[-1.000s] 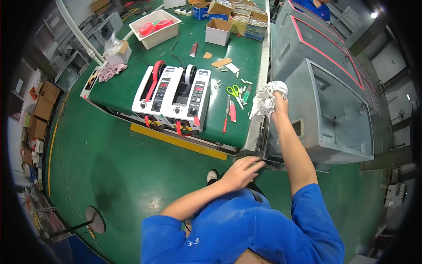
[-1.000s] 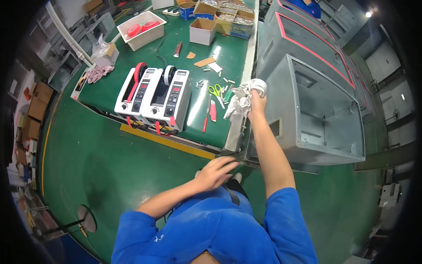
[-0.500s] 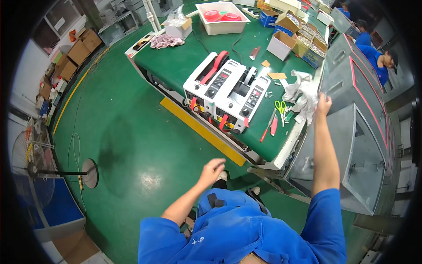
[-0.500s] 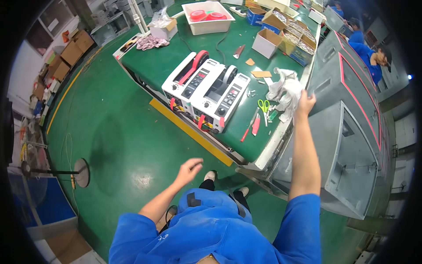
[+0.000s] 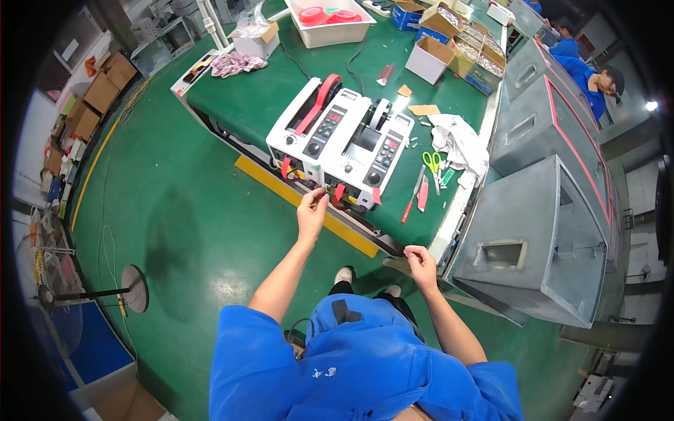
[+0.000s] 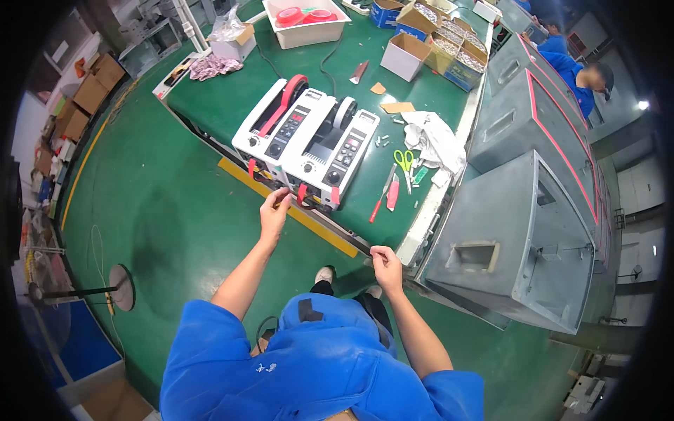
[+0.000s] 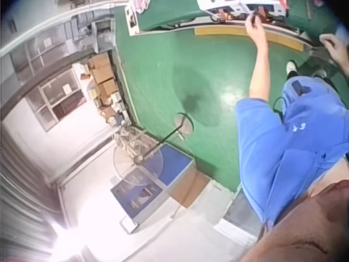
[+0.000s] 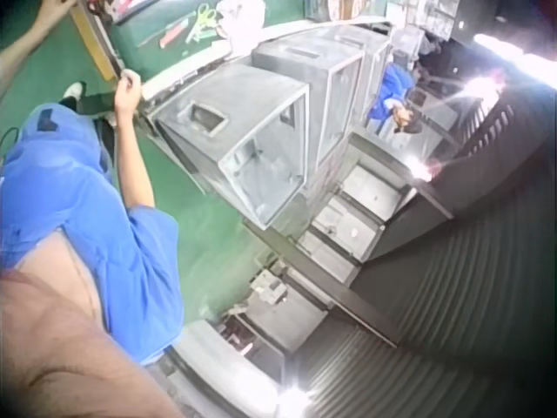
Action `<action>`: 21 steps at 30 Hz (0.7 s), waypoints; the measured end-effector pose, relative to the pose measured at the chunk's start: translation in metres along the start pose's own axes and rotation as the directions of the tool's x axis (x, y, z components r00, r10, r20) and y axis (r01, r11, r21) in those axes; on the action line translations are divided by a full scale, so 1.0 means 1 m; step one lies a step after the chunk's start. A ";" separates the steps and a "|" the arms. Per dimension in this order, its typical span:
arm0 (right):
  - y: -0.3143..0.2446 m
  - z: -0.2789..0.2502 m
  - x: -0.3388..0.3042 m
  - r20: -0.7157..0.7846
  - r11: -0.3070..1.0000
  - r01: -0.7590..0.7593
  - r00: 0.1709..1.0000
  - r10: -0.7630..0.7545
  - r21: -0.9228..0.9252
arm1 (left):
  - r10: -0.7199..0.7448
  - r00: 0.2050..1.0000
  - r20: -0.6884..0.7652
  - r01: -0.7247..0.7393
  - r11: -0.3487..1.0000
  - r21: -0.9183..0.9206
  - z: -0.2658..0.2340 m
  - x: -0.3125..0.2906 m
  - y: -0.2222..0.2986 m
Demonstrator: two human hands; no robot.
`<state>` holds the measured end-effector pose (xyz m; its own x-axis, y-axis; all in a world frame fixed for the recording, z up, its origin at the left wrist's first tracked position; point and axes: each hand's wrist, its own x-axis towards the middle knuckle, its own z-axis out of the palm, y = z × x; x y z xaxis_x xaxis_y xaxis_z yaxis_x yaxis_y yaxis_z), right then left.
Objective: Apply red protective adhesive tape to the edges of metal cabinet frames on a production line.
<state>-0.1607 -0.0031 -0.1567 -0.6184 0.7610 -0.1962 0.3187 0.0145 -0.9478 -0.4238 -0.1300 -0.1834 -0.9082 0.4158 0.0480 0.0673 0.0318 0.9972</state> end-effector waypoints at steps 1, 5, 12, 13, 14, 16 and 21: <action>0.002 -0.003 -0.001 -0.006 1.000 -0.009 1.000 0.009 0.002 | 0.021 1.000 0.004 -0.021 1.000 0.022 0.006 0.001 -0.001; 0.017 -0.016 -0.006 -0.012 0.998 -0.025 1.000 0.025 -0.058 | -0.012 0.993 -0.121 0.008 0.999 -0.039 0.016 0.007 0.001; 0.048 -0.016 -0.009 0.097 0.988 -0.120 0.987 0.130 -0.097 | -0.038 0.947 -0.318 0.036 0.999 -0.013 -0.037 0.062 -0.007; 0.050 -0.016 -0.008 0.112 0.987 -0.137 0.983 0.146 -0.085 | -0.058 0.964 -0.259 0.043 0.997 -0.064 -0.040 0.065 -0.001; 0.051 -0.017 -0.007 0.130 0.985 -0.152 0.978 0.162 -0.079 | -0.052 0.966 -0.255 0.033 0.996 -0.078 -0.046 0.067 -0.003; 0.043 -0.017 -0.008 0.157 0.979 -0.187 0.967 0.198 -0.082 | 0.003 0.970 -0.244 -0.030 0.994 -0.107 -0.063 0.071 -0.019; 0.031 -0.020 -0.016 0.195 0.988 -0.095 0.974 0.118 -0.123 | 0.090 0.990 0.107 -0.115 0.958 0.262 -0.116 -0.002 -0.053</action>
<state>-0.1266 -0.0015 -0.1784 -0.7045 0.6161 -0.3521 0.4622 0.0219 -0.8865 -0.4730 -0.2381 -0.2301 -0.8491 0.5118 0.1312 0.2772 0.2203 0.9352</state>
